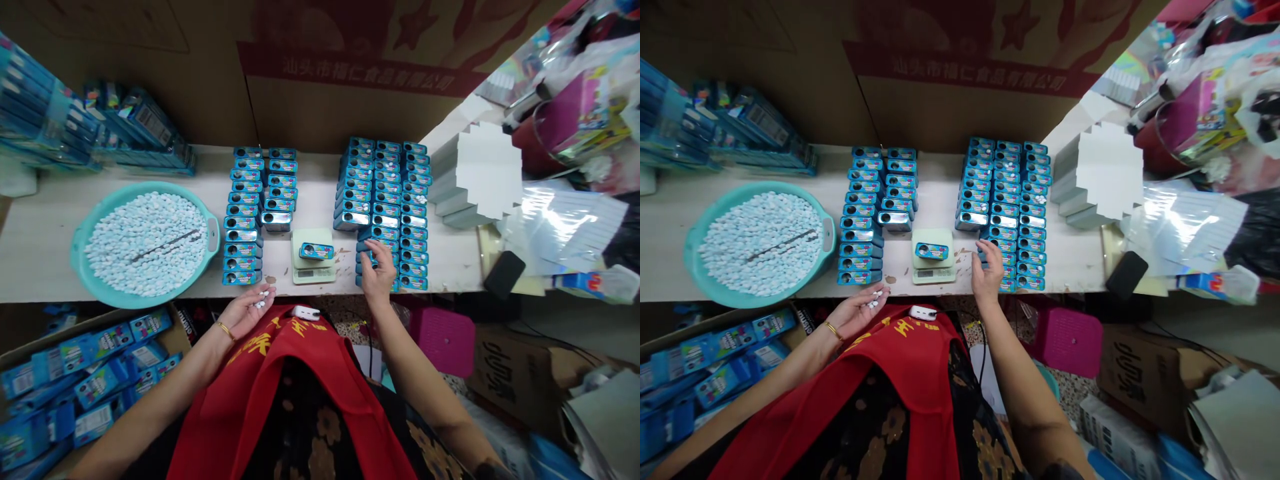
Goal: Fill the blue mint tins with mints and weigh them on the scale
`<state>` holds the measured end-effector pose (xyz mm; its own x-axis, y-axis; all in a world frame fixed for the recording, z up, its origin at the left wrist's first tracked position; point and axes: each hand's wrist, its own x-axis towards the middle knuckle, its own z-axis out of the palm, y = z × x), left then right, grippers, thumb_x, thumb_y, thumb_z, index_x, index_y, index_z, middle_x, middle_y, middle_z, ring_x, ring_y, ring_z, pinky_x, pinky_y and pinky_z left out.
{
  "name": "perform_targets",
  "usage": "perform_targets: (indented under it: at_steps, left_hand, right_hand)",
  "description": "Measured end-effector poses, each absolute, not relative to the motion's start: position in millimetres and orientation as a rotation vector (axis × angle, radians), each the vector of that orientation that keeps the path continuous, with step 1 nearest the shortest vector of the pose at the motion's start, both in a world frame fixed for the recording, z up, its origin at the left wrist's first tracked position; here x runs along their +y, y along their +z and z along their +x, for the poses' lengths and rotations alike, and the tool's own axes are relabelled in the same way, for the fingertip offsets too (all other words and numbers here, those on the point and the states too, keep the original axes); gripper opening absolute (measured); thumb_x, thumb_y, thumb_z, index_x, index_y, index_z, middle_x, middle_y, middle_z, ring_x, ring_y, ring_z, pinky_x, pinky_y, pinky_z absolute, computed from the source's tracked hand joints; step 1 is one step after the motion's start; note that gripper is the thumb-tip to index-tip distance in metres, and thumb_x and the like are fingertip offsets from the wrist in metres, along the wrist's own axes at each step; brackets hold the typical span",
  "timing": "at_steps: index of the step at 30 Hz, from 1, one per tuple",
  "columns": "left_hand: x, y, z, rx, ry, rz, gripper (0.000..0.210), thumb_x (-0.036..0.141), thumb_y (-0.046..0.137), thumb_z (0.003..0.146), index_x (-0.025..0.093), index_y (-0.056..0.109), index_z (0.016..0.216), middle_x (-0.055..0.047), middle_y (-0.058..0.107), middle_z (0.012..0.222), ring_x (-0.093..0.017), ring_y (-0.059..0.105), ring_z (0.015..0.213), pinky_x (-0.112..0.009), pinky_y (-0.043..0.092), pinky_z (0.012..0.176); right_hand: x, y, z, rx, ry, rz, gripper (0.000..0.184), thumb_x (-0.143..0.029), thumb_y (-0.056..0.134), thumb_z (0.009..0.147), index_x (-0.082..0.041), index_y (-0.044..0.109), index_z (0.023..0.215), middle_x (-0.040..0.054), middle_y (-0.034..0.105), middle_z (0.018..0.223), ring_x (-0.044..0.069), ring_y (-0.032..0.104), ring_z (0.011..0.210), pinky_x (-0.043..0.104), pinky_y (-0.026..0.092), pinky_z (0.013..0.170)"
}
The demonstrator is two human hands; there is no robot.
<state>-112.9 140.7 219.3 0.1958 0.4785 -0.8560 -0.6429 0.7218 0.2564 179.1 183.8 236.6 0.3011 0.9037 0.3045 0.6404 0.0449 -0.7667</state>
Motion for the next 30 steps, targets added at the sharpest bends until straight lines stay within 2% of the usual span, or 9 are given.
perform_targets:
  at_steps: [11, 17, 21, 28, 30]
  left_hand:
    - [137.3, 215.4, -111.2, 1.143, 0.789, -0.131, 0.029, -0.007, 0.049, 0.069, 0.008, 0.06, 0.091, -0.013, 0.065, 0.092, -0.017, 0.06, 0.092, -0.022, 0.05, 0.079]
    - [137.0, 212.2, -111.0, 1.164, 0.783, -0.177, 0.033, -0.007, 0.048, 0.07, 0.009, 0.059, 0.097, -0.013, 0.066, 0.088, -0.016, 0.062, 0.085, -0.021, 0.051, 0.074]
    - [133.8, 215.0, -115.4, 1.169, 0.814, -0.179, 0.032, -0.006, 0.049, 0.07, 0.008, 0.059, 0.096, -0.014, 0.066, 0.089, -0.017, 0.063, 0.085, -0.021, 0.052, 0.073]
    - [133.9, 224.0, -122.5, 1.224, 0.877, -0.218, 0.035, -0.005, 0.05, 0.07, 0.01, 0.058, 0.101, -0.014, 0.065, 0.091, -0.018, 0.063, 0.084, -0.021, 0.053, 0.07]
    - [134.5, 225.3, -124.3, 1.226, 0.88, -0.212, 0.033, -0.005, 0.05, 0.071, 0.009, 0.058, 0.099, -0.014, 0.065, 0.092, -0.018, 0.063, 0.085, -0.021, 0.053, 0.071]
  right_hand:
    - [176.6, 234.7, 162.4, -1.539, 0.429, -1.676, 0.026, -0.023, 0.044, 0.081, -0.019, 0.056, 0.105, 0.0087, 0.053, 0.103, 0.019, 0.049, 0.099, 0.038, 0.041, 0.085]
    - [193.6, 217.6, 145.5, -2.049, 0.522, -1.682, 0.048, -0.026, 0.051, 0.078, -0.02, 0.041, 0.124, 0.0104, 0.046, 0.118, 0.024, 0.042, 0.106, 0.041, 0.038, 0.089]
    - [218.2, 221.6, 116.4, -2.291, 0.519, -1.634, 0.039, -0.021, 0.049, 0.079, -0.016, 0.047, 0.118, 0.0099, 0.053, 0.107, 0.024, 0.044, 0.095, 0.038, 0.041, 0.085]
    - [265.8, 208.4, 33.2, -2.43, 0.363, -1.526, 0.036, -0.018, 0.046, 0.081, -0.018, 0.047, 0.117, 0.0078, 0.052, 0.106, 0.022, 0.043, 0.091, 0.031, 0.045, 0.069]
    - [269.0, 201.9, 33.8, -2.431, 0.319, -1.531, 0.035, -0.018, 0.046, 0.082, -0.019, 0.047, 0.117, 0.0066, 0.052, 0.107, 0.021, 0.043, 0.092, 0.029, 0.044, 0.069]
